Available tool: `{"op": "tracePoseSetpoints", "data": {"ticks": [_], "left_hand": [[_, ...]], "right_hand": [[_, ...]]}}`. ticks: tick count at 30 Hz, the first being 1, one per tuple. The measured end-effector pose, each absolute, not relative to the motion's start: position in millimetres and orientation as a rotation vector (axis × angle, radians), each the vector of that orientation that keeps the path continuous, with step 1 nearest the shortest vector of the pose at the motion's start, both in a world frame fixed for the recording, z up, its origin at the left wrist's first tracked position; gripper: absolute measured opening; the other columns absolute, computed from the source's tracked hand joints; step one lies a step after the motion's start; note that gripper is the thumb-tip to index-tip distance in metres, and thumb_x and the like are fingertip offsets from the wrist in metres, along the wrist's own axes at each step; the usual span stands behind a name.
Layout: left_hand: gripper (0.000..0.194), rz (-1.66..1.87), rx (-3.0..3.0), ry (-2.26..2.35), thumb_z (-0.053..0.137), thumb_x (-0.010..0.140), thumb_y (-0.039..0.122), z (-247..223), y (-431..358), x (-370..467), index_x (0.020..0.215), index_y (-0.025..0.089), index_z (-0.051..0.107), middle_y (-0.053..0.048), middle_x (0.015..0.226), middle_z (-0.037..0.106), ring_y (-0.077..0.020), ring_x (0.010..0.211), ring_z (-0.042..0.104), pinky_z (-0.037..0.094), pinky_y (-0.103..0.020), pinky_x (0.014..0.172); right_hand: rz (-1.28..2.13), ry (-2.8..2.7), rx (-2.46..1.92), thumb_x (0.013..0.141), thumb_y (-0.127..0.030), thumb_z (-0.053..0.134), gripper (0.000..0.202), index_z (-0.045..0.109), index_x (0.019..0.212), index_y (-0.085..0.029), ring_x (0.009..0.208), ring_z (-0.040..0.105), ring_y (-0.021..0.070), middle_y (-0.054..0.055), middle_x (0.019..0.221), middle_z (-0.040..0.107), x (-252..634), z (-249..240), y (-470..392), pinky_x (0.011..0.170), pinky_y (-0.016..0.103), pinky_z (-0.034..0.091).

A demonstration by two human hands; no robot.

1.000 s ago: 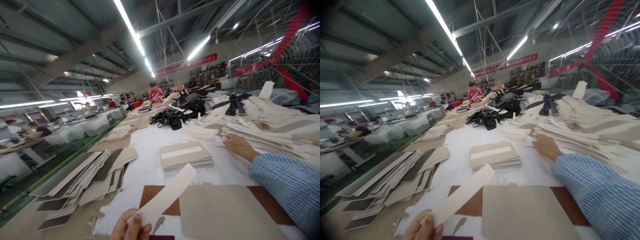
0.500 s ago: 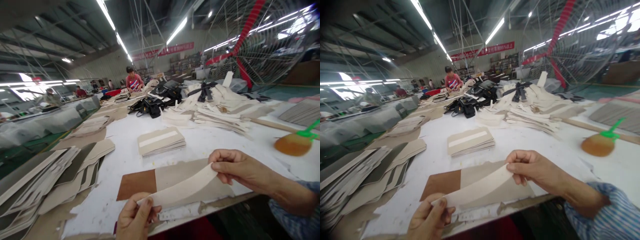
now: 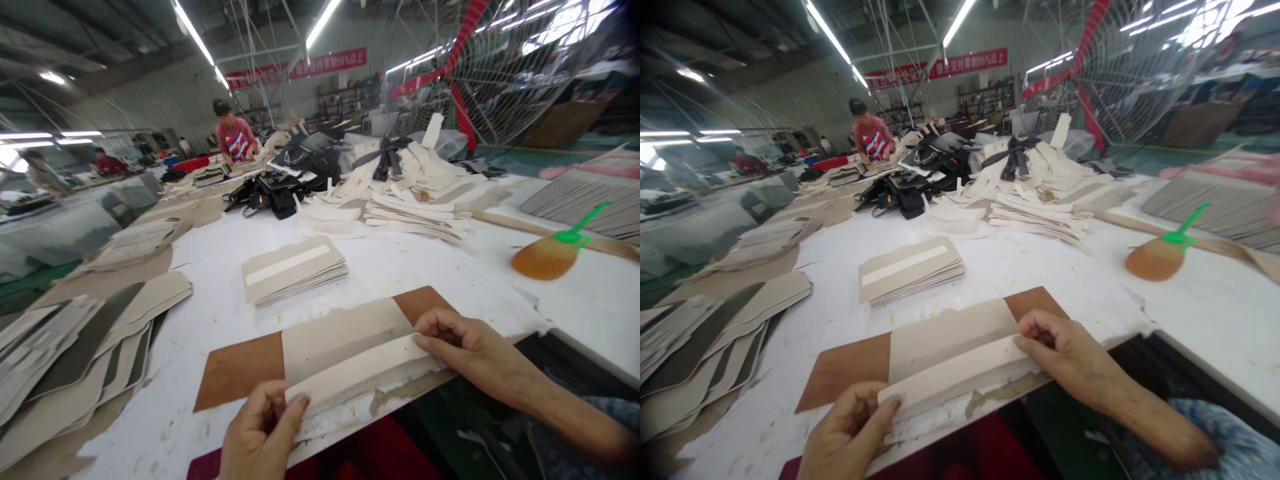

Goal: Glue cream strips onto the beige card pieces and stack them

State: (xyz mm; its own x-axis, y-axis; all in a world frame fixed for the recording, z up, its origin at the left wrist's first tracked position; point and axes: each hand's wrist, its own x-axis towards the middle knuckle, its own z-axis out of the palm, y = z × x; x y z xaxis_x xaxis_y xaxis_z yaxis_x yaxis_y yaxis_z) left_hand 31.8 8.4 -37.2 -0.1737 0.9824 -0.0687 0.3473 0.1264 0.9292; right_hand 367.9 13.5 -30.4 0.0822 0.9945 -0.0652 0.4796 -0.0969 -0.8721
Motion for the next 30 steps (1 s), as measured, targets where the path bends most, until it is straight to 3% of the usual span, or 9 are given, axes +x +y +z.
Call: {"op": "tracePoseSetpoints", "data": {"ticks": [4,14,21,25,30], "left_hand": [[0.067,1.044,1.333,1.684,0.084,0.069,0.088,-41,25,37,0.073,0.023,0.068,0.005,0.061,0.054,-0.0143,0.057,0.047,0.036,-0.024,0.056],[0.064,0.996,1.415,1.808,0.078,0.075,0.087,-33,34,40,0.081,0.024,0.077,0.003,0.066,0.062,-0.0187,0.065,0.054,0.042,-0.027,0.064],[0.049,0.964,1.408,1.841,0.081,0.079,0.075,-33,34,41,0.088,0.026,0.079,0.003,0.075,0.073,-0.0223,0.076,0.065,0.045,-0.028,0.072],[0.042,0.958,1.433,1.881,0.080,0.080,0.069,-32,34,42,0.085,0.027,0.079,0.003,0.074,0.072,-0.0214,0.074,0.065,0.046,-0.028,0.072],[0.052,0.927,1.424,1.917,0.077,0.077,0.078,-31,34,43,0.088,0.027,0.080,0.003,0.077,0.076,-0.0226,0.077,0.069,0.050,-0.029,0.073]], "right_hand": [[0.825,-1.494,-1.736,0.083,-0.062,0.062,0.035,0.066,0.078,-0.027,0.062,0.056,0.0202,0.000,0.067,0.063,363,-30,32,0.057,0.031,0.042],[0.775,-1.493,-1.856,0.076,-0.060,0.056,0.032,0.063,0.076,-0.028,0.065,0.060,0.0234,0.002,0.067,0.066,359,-41,48,0.063,0.037,0.045],[0.731,-1.516,-1.880,0.076,-0.055,0.055,0.027,0.062,0.076,-0.028,0.062,0.058,0.0226,0.001,0.065,0.063,358,-42,49,0.061,0.036,0.043],[0.708,-1.528,-1.886,0.077,-0.052,0.056,0.025,0.063,0.076,-0.028,0.062,0.058,0.0220,0.001,0.065,0.063,357,-44,48,0.060,0.035,0.043],[0.686,-1.550,-1.900,0.081,-0.049,0.054,0.023,0.062,0.078,-0.027,0.061,0.058,0.0222,0.001,0.064,0.062,355,-44,48,0.060,0.035,0.042]]}}
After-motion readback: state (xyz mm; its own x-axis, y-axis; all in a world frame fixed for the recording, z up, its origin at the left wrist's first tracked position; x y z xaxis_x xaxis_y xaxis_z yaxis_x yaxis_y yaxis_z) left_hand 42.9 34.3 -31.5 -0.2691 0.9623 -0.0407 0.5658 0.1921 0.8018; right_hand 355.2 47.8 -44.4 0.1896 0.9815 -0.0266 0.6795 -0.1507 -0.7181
